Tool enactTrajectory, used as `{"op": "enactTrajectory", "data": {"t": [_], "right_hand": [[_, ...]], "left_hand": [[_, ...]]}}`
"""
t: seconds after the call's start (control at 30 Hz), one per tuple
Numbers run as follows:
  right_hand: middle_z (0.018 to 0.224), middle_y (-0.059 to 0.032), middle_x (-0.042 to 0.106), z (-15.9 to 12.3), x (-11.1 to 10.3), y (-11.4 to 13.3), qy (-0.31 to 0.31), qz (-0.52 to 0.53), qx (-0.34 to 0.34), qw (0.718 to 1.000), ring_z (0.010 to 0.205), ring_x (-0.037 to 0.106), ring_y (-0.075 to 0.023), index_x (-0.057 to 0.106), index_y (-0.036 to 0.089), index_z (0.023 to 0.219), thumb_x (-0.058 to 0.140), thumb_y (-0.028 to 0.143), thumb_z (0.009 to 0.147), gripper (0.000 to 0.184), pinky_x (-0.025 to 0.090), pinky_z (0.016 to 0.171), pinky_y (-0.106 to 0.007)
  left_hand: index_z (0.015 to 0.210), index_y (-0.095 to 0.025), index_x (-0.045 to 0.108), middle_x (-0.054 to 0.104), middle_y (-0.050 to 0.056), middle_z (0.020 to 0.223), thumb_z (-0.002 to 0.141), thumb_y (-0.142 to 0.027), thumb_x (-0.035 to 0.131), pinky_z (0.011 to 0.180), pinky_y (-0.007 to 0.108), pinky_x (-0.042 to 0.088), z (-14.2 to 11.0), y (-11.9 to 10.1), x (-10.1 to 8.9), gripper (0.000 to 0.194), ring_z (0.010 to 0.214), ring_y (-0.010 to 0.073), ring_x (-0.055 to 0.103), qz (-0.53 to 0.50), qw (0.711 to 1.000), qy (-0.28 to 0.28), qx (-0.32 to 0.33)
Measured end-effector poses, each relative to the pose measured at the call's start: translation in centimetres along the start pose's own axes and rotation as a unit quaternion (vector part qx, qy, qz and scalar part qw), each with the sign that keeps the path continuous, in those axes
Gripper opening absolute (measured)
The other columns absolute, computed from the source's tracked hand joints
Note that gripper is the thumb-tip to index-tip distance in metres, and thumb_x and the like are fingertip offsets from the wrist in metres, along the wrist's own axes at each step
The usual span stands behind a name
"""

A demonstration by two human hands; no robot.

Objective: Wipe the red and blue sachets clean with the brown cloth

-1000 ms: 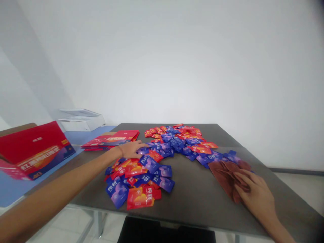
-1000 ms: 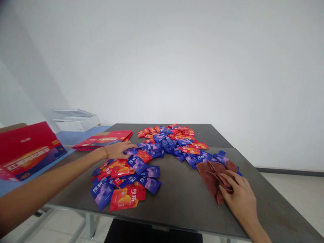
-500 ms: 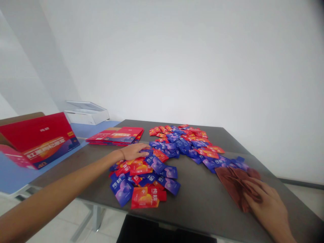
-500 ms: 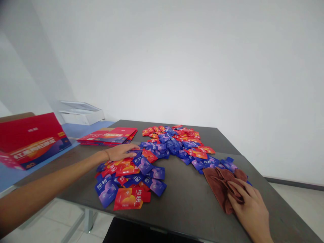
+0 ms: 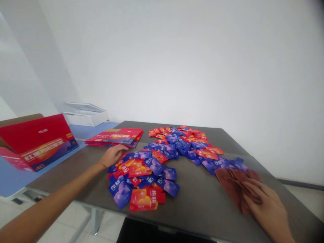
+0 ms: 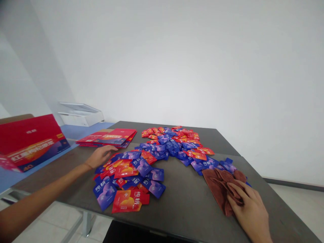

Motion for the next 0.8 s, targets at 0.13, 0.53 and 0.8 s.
{"op": "enactTrajectory", "data": {"t": [0.13,0.53,0.8], "right_hand": [[0.124,-0.0096,0.072,-0.1,-0.1,-0.1,0.003,0.008,0.006,1.0,0.111,0.067,-0.0349,0.075,0.026,0.113,0.052,0.054,0.093,0.042,0.052,0.098,-0.053],[0.123,-0.0107,0.073,-0.1,-0.5,0.0,0.005,-0.006,-0.021,1.0,0.108,0.067,-0.0349,0.074,0.024,0.114,0.051,0.055,0.095,0.043,0.053,0.096,-0.053],[0.132,-0.0099,0.07,2.7,-2.4,5.3,0.001,-0.058,-0.112,0.992,0.114,0.065,-0.0354,0.075,0.026,0.121,0.056,0.045,0.097,0.037,0.052,0.099,-0.053]], "left_hand": [[0.118,-0.022,0.074,0.077,0.007,0.127,0.075,-0.028,0.046,0.116,0.047,0.049,-3.3,4.5,0.4,0.052,0.126,0.0303,0.068,0.019,0.996,-0.024,-0.08],[0.127,-0.02,0.073,0.072,0.005,0.14,0.078,-0.024,0.044,0.121,0.042,0.043,-5.0,7.0,3.0,0.057,0.14,0.0252,0.06,0.007,0.992,-0.004,-0.124],[0.128,-0.019,0.073,0.07,0.006,0.142,0.08,-0.024,0.045,0.122,0.044,0.043,-5.2,7.8,3.7,0.056,0.142,0.0269,0.058,-0.001,0.992,-0.007,-0.125]]}}
Point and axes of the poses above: each hand's wrist, its own z-axis towards the middle knuckle, its own x-axis out of the palm, y = z × x, the point moved 8 cm from there along z, towards the middle knuckle
